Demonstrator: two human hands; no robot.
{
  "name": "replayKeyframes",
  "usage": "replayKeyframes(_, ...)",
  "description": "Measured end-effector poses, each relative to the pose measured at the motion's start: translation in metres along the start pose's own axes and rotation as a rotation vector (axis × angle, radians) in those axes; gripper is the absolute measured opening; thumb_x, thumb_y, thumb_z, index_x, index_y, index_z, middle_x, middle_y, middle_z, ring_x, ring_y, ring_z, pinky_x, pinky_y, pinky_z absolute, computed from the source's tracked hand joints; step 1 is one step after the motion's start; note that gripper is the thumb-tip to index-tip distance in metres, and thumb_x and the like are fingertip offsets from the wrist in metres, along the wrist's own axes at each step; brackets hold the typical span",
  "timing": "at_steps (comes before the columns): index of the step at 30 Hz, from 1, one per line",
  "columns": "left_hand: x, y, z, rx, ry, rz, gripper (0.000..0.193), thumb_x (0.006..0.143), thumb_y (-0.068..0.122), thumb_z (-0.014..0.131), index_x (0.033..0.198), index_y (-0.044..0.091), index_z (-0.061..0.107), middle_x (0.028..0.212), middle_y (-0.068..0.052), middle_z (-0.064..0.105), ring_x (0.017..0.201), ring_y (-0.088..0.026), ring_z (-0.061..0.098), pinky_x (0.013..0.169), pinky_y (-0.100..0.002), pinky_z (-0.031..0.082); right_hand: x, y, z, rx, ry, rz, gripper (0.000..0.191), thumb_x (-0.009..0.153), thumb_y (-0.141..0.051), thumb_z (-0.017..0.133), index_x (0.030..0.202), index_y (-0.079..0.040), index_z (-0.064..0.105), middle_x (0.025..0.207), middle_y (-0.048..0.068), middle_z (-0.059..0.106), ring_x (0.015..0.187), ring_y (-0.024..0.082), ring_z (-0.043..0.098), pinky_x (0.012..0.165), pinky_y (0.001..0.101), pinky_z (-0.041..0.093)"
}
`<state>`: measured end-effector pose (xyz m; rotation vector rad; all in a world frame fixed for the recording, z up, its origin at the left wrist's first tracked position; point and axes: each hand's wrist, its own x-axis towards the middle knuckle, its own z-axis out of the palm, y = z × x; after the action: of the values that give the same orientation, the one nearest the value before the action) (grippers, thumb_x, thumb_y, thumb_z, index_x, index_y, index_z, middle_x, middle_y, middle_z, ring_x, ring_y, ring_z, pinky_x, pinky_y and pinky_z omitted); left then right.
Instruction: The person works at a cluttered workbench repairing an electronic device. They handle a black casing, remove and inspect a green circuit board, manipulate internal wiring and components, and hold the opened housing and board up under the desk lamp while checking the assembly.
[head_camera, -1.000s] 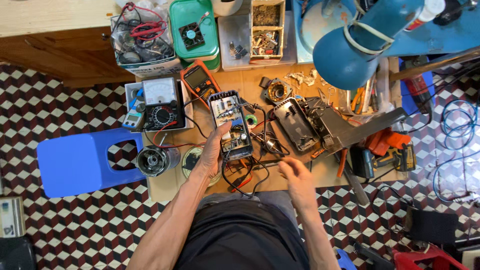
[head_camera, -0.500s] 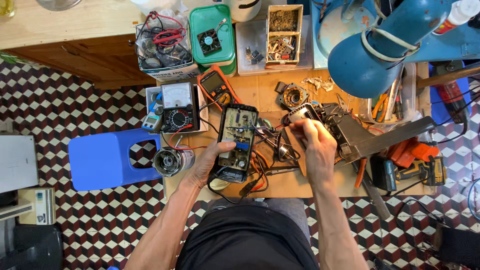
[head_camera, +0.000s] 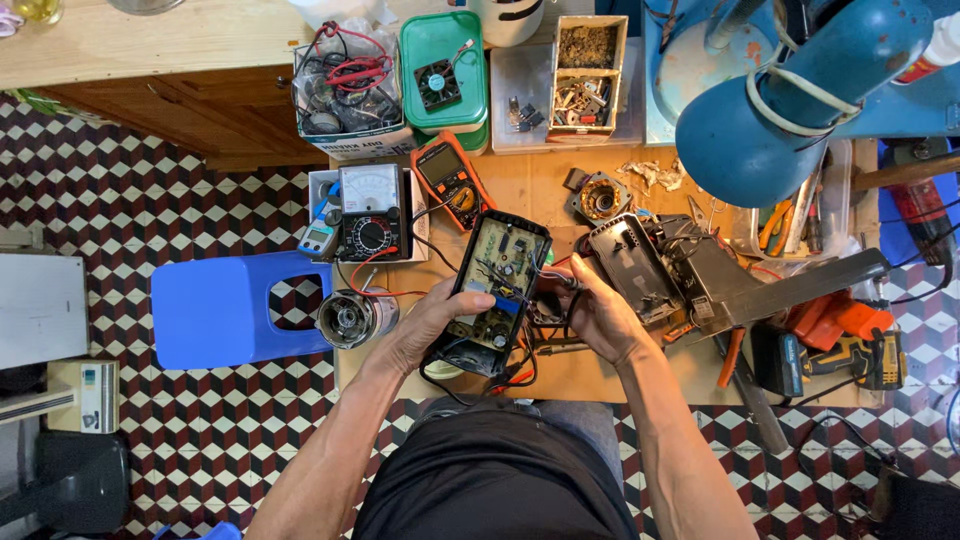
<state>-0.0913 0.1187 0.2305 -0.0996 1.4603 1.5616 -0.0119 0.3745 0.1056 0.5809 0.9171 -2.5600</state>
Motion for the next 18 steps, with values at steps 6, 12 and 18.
replayKeyframes(6,0.001,0.003,0.009,-0.019,-0.028,0.023,0.069,0.077,0.044,0.072,0.131,0.002,0.062,0.115,-0.009,0.071,0.100,-0.016,0.068,0.085,-0.032,0.057,-0.006,0.006,0.023,-0.012,0.142,-0.103,0.054,0.103,-0.051,0.049,0.122,-0.003,0.065,0.115,0.009,0.071,0.104,0.019,0.066,0.096,0.0360,0.053)
replayKeyframes(12,0.002,0.004,0.012,0.105,0.016,0.083,0.068,0.079,0.046,0.072,0.130,0.003,0.065,0.116,-0.007,0.071,0.103,-0.013,0.067,0.089,-0.028,0.054,-0.051,0.034,0.048,-0.539,0.710,-0.603,0.051,0.111,-0.043,0.047,0.123,0.003,0.066,0.113,0.012,0.070,0.106,0.019,0.067,0.099,0.0331,0.053)
replayKeyframes(18,0.008,0.001,0.018,0.000,-0.029,0.058,0.067,0.078,0.042,0.075,0.129,0.002,0.062,0.111,-0.007,0.069,0.100,-0.016,0.065,0.087,-0.033,0.055,-0.053,0.067,0.045,-0.003,0.341,-0.208,0.057,0.107,-0.049,0.050,0.127,0.003,0.061,0.121,0.016,0.069,0.110,0.025,0.067,0.096,0.0392,0.053)
